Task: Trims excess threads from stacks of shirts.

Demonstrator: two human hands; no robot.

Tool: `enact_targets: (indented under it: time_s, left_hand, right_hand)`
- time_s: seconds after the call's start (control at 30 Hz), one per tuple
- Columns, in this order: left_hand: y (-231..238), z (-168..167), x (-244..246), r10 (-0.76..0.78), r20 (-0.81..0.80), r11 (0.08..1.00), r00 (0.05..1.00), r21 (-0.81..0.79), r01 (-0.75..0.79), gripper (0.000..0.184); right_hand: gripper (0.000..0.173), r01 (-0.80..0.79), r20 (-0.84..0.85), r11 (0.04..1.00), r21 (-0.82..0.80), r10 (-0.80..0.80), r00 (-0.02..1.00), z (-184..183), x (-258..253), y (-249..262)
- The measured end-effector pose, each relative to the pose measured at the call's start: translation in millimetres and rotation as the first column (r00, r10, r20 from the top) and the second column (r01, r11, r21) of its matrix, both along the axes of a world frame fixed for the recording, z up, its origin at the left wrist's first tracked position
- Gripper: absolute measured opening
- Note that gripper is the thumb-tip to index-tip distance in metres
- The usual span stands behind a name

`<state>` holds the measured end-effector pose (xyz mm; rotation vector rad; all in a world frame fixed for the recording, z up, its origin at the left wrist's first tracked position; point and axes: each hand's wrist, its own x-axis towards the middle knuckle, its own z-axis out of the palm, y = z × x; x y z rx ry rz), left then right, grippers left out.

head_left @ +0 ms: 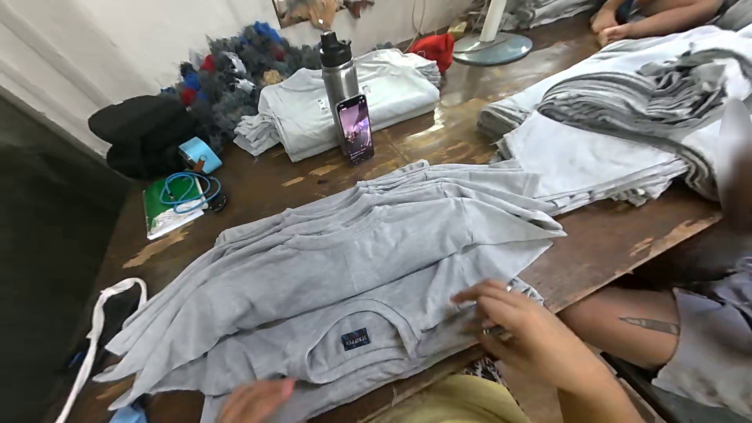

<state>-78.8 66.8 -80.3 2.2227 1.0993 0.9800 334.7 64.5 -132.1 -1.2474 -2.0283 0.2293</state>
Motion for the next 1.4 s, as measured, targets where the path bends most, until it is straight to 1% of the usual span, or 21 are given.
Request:
enact_targets:
  time_s: [0.03, 0.07, 0.13, 0.2, 0.27, 0.37, 0.4, 0.47, 0.53, 0.6, 0.63, 0.7, 0.77, 0.83, 0.9, 1.0, 1.13, 1.2, 1.27, 1.33, 1.4]
  left_hand:
    - [5.0, 1.1, -2.2, 0.108, -0.169, 0.993, 0.980, 0.054, -0.100, 0.043]
    - [10.3, -1.3, -1.7, 0.190, -0.306, 0.981, 0.933, 0.092, -0.169, 0.048]
    - [20.5, -13.8, 1.9, 0.291, -0.434, 0.957, 0.852, 0.132, -0.260, 0.049]
    - [28.9, -23.8, 5.3, 0.327, -0.463, 0.945, 0.824, 0.163, -0.284, 0.044]
    - [38.3, -22.3, 4.1, 0.321, -0.449, 0.946, 0.834, 0.196, -0.259, 0.036]
    - [57.6, 6.5, -1.0, 0.348, -0.438, 0.931, 0.829, 0.265, -0.251, 0.032]
    - [67.9, 18.8, -1.2, 0.366, -0.438, 0.922, 0.821, 0.293, -0.255, 0.031]
    - [97.8, 38.6, 2.0, 0.402, -0.439, 0.903, 0.803, 0.336, -0.268, 0.030]
    - [137.0, 47.6, 5.9, 0.392, -0.479, 0.916, 0.785, 0.280, -0.287, 0.029]
    - [182.0, 35.5, 2.3, 0.338, -0.539, 0.941, 0.771, 0.203, -0.271, 0.029]
    - [202.3, 23.6, -1.3, 0.314, -0.569, 0.949, 0.760, 0.168, -0.267, 0.032]
    - [228.0, 3.7, -4.0, 0.306, -0.635, 0.945, 0.710, 0.109, -0.310, 0.051]
    - [237.8, -4.5, -1.4, 0.315, -0.677, 0.932, 0.665, 0.088, -0.352, 0.064]
    - [242.5, -4.3, 0.6, 0.299, -0.705, 0.926, 0.643, 0.052, -0.374, 0.071]
    - [246.7, -1.8, 2.0, 0.280, -0.727, 0.918, 0.627, 0.012, -0.396, 0.078]
    - [251.1, 0.0, 4.0, 0.291, -0.717, 0.900, 0.634, -0.020, -0.436, 0.082]
    - [245.1, 1.0, 5.4, 0.290, -0.691, 0.901, 0.662, -0.036, -0.433, 0.074]
    - [238.7, 4.5, 1.6, 0.267, -0.646, 0.917, 0.715, -0.058, -0.395, 0.070]
    - [225.4, 12.8, -3.3, 0.227, -0.589, 0.941, 0.776, -0.071, -0.330, 0.067]
    - [196.6, 20.7, -7.8, 0.191, -0.549, 0.961, 0.813, -0.066, -0.270, 0.064]
    - [148.8, 25.8, -11.0, 0.181, -0.531, 0.964, 0.828, -0.073, -0.257, 0.058]
  right_hand:
    - [0.014, 0.077, 0.094, 0.997, -0.009, -0.076, 0.993, -0.5, 5.6, 6.5]
    - [0.017, 0.126, 0.166, 0.991, -0.037, -0.118, 0.979, -1.4, 10.1, 11.5]
    - [0.021, 0.175, 0.253, 0.981, -0.083, -0.149, 0.956, -4.4, 14.8, 20.3]
    - [0.020, 0.169, 0.305, 0.979, -0.114, -0.127, 0.944, -2.4, 16.4, 26.1]
    - [0.019, 0.118, 0.301, 0.987, -0.107, -0.081, 0.950, 8.2, 20.5, 29.5]
    - [0.007, 0.096, 0.214, 0.995, 0.024, -0.099, 0.972, 33.8, 33.9, 42.5]
    - [0.005, 0.111, 0.181, 0.992, 0.055, -0.119, 0.976, 42.1, 38.6, 51.9]
    - [0.010, 0.137, 0.108, 0.987, 0.080, -0.145, 0.984, 54.6, 45.9, 80.2]
    - [0.015, 0.161, 0.060, 0.984, 0.075, -0.165, 0.984, 56.6, 48.5, 117.2]
    - [0.014, 0.190, 0.060, 0.982, 0.009, -0.190, 0.980, 46.8, 47.3, 154.5]
    - [0.013, 0.200, 0.087, 0.979, -0.029, -0.197, 0.976, 37.5, 46.5, 171.4]
    - [0.012, 0.210, 0.175, 0.973, -0.093, -0.192, 0.966, 17.1, 45.1, 198.7]
    - [0.017, 0.197, 0.238, 0.977, -0.079, -0.173, 0.956, 6.2, 44.5, 215.4]
    - [0.020, 0.183, 0.304, 0.982, -0.041, -0.163, 0.939, 7.3, 42.1, 226.3]
    - [0.023, 0.183, 0.331, 0.981, -0.066, -0.152, 0.931, 8.8, 39.7, 235.4]
    - [0.034, 0.230, 0.253, 0.958, -0.169, -0.183, 0.950, 7.6, 40.1, 248.0]
    - [0.037, 0.250, 0.188, 0.934, -0.255, -0.205, 0.960, 5.4, 44.3, 254.9]
    - [0.035, 0.234, 0.134, 0.936, -0.263, -0.205, 0.970, 12.0, 42.2, 244.0]
    - [0.034, 0.168, 0.077, 0.933, -0.319, -0.152, 0.985, 26.9, 44.3, 228.4]
    - [0.035, 0.073, 0.020, 0.901, -0.428, -0.071, 0.997, 41.7, 50.9, 199.8]
    - [0.038, -0.003, -0.023, 0.877, -0.480, -0.009, 1.000, 43.4, 58.7, 157.3]
